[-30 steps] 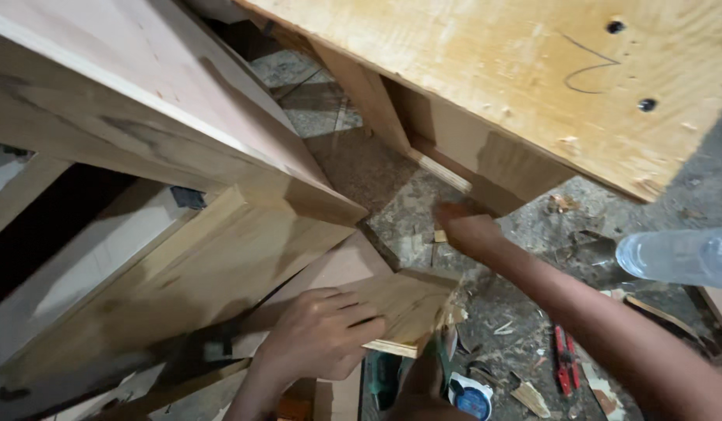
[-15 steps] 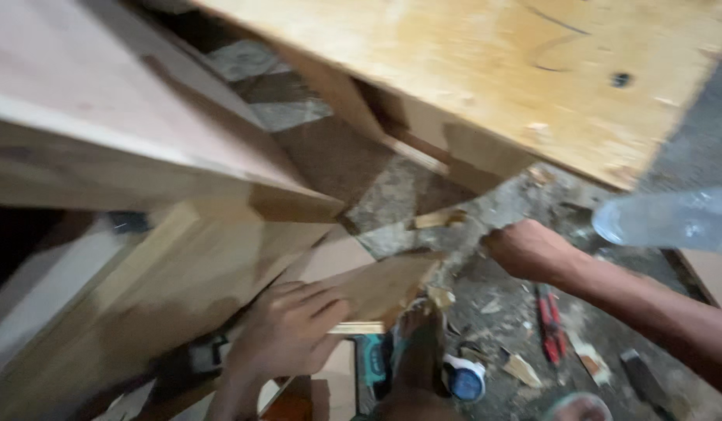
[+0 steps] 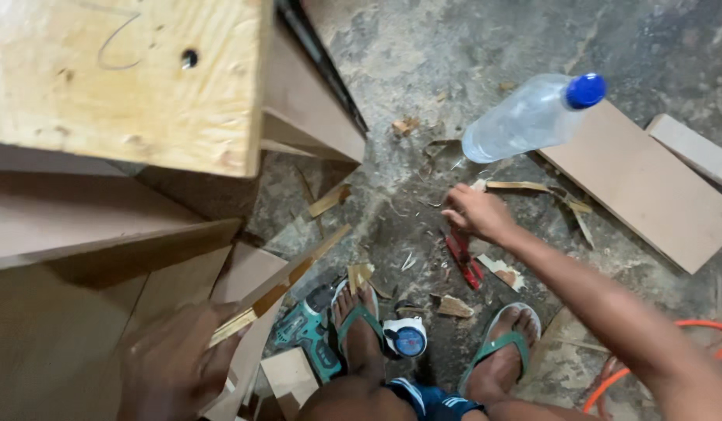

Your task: The person uses a chisel to carve and shape a small wooden piece, repeatedly removing shavings. They occasionally pour water from a plastic bottle onto the wood and continue carving.

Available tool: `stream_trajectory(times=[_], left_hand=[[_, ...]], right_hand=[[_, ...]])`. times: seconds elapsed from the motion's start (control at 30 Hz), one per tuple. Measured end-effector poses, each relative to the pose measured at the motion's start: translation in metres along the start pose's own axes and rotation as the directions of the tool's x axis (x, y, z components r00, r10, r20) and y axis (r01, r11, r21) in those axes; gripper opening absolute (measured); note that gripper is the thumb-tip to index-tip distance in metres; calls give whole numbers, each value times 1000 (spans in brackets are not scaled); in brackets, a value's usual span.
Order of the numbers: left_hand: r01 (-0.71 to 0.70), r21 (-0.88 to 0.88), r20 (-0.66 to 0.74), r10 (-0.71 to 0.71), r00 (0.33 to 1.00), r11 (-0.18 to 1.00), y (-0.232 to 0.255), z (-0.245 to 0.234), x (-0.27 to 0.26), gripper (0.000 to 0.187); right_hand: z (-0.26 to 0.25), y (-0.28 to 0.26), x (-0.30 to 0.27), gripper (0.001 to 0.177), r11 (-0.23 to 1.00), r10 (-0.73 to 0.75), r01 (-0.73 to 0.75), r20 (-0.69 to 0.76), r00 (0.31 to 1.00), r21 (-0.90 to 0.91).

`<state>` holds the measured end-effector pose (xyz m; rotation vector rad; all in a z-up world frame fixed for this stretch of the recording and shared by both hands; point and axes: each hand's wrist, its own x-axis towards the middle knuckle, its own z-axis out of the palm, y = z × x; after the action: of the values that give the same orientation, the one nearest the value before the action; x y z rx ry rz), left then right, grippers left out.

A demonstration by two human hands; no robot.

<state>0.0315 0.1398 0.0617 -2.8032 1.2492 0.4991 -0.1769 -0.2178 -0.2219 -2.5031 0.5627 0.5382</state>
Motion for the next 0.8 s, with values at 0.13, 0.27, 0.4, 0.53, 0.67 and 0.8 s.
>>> stream_trajectory(times=[0.13, 0.27, 0.4, 0.53, 0.67, 0.8], left_hand=[[25, 11, 85, -26, 996, 1000, 6, 6, 0, 23], [-185, 28, -139, 188, 972, 982, 18, 0, 5, 23], [-103, -17, -176, 99, 979, 995, 41, -20, 12, 20], [-48, 238, 878, -194, 438, 970, 30, -21, 66, 33], [157, 285, 735, -321, 598, 946, 32, -22, 68, 25], [290, 85, 885, -206, 418, 953, -9, 8, 76, 14]], right_hand=[[24, -1, 14, 32, 1000, 15, -13, -67, 998, 18], [30, -6, 10, 18, 997, -48, 62, -234, 971, 53], [18, -26, 11, 25, 969, 114, -117, 27, 993, 219], [-43, -96, 5, 39, 611, 324, -465, 334, 885, 641], [-15, -120, 33, 11, 747, -234, 369, -300, 925, 553], [-26, -126, 33, 45, 759, -404, 558, -428, 808, 336]])
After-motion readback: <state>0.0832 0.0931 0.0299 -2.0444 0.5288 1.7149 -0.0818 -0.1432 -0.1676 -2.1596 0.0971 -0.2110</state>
